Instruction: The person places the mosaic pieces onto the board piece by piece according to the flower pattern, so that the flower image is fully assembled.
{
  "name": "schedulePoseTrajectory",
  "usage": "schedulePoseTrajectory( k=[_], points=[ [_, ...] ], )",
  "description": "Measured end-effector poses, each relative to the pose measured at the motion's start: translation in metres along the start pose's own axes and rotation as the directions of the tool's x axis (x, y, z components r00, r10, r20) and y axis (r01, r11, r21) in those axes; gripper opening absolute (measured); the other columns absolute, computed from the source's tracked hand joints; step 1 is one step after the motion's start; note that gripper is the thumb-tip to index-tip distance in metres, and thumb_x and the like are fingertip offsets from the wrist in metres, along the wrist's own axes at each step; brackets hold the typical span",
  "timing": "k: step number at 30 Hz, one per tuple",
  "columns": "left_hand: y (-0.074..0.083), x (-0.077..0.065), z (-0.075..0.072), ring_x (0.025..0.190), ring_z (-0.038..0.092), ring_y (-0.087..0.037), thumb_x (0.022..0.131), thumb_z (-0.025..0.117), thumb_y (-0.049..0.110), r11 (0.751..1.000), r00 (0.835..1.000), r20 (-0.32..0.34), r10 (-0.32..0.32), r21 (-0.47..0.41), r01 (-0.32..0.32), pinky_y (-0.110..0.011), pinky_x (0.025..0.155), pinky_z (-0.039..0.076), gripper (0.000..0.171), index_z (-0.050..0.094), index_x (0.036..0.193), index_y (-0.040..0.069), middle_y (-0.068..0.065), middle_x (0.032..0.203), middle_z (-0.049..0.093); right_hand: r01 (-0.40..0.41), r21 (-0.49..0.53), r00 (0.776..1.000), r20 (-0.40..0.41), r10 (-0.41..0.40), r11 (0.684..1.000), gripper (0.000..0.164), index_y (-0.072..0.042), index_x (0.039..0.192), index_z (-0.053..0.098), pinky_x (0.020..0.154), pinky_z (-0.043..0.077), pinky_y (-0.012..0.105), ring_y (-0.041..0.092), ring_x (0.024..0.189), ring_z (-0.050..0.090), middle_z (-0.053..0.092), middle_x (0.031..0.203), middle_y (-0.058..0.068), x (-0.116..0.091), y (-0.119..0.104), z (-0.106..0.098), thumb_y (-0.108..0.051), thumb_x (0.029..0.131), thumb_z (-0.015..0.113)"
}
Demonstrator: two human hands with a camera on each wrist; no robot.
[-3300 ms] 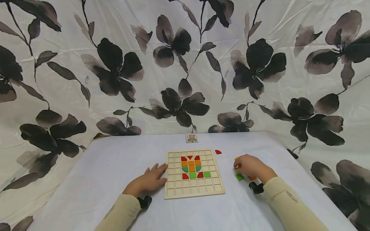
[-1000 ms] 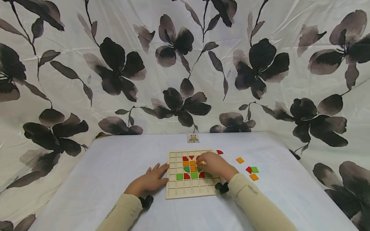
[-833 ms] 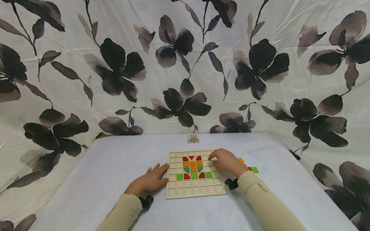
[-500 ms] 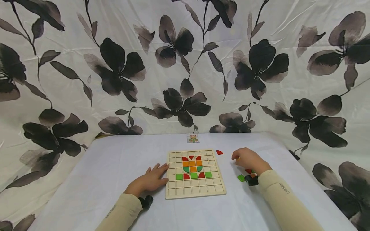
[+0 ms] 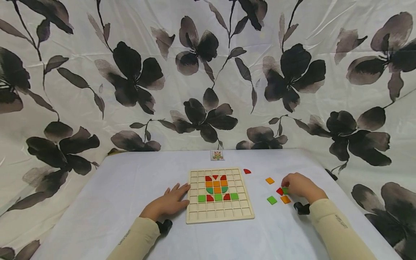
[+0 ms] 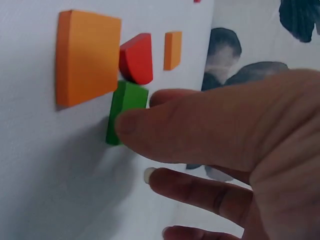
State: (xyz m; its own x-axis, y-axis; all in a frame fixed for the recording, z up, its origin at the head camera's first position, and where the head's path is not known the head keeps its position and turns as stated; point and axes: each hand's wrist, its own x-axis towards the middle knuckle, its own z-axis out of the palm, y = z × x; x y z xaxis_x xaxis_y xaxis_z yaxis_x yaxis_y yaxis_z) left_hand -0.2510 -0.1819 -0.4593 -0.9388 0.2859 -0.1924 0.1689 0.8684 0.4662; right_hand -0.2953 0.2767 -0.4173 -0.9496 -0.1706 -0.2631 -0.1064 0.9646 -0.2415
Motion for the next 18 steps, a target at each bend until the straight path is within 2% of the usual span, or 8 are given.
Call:
schedulePoseTrajectory(
  k=[4,10,14,18],
  points=[
    [0.001,0.0,0.0,0.15,0.015,-0.038,0.095,0.055,0.033,1.0,1.0,-0.001,-0.001,0.001,0.001,-0.062,0.119,0.007,0.063,0.036,0.15,0.01,-0.008,0.159,0.031,-0.026,0.04,1.0,0.003,0.026,0.999,0.023,-0.008,0.104,0.071,0.09,0.05,0.053,0.027,0.094,0.055,0.068,0.106,0.009,-0.003,0.002,0.003,-0.001,0.084,0.065],
    [0.002,0.002,0.0,0.15,0.015,-0.037,0.095,0.055,0.033,1.0,1.0,0.002,-0.003,0.011,0.003,-0.062,0.119,0.007,0.063,0.036,0.15,0.011,-0.007,0.159,0.031,-0.023,0.059,0.999,-0.03,0.025,0.998,0.03,-0.007,0.11,0.07,0.093,0.048,0.056,0.031,0.101,0.056,0.067,0.111,0.01,-0.003,0.007,0.004,-0.001,0.081,0.067],
    [0.001,0.003,0.001,0.15,0.014,-0.037,0.095,0.055,0.033,1.0,1.0,0.008,-0.004,0.012,0.004,-0.062,0.119,0.007,0.063,0.035,0.15,0.011,-0.007,0.159,0.031,0.05,0.063,0.997,-0.069,-0.045,0.997,0.032,-0.006,0.111,0.07,0.093,0.05,0.053,0.028,0.1,0.058,0.067,0.11,0.008,0.001,0.0,0.002,-0.003,0.08,0.069],
    [0.0,0.004,0.0,0.15,0.014,-0.037,0.095,0.055,0.033,1.0,1.0,0.012,-0.01,0.012,0.01,-0.062,0.119,0.006,0.063,0.035,0.151,0.011,-0.007,0.159,0.03,0.145,0.059,0.984,-0.11,-0.138,0.988,0.03,-0.007,0.111,0.071,0.078,0.054,0.038,0.02,0.089,0.057,0.065,0.103,0.004,0.003,-0.02,0.002,-0.009,0.081,0.071]
  ],
)
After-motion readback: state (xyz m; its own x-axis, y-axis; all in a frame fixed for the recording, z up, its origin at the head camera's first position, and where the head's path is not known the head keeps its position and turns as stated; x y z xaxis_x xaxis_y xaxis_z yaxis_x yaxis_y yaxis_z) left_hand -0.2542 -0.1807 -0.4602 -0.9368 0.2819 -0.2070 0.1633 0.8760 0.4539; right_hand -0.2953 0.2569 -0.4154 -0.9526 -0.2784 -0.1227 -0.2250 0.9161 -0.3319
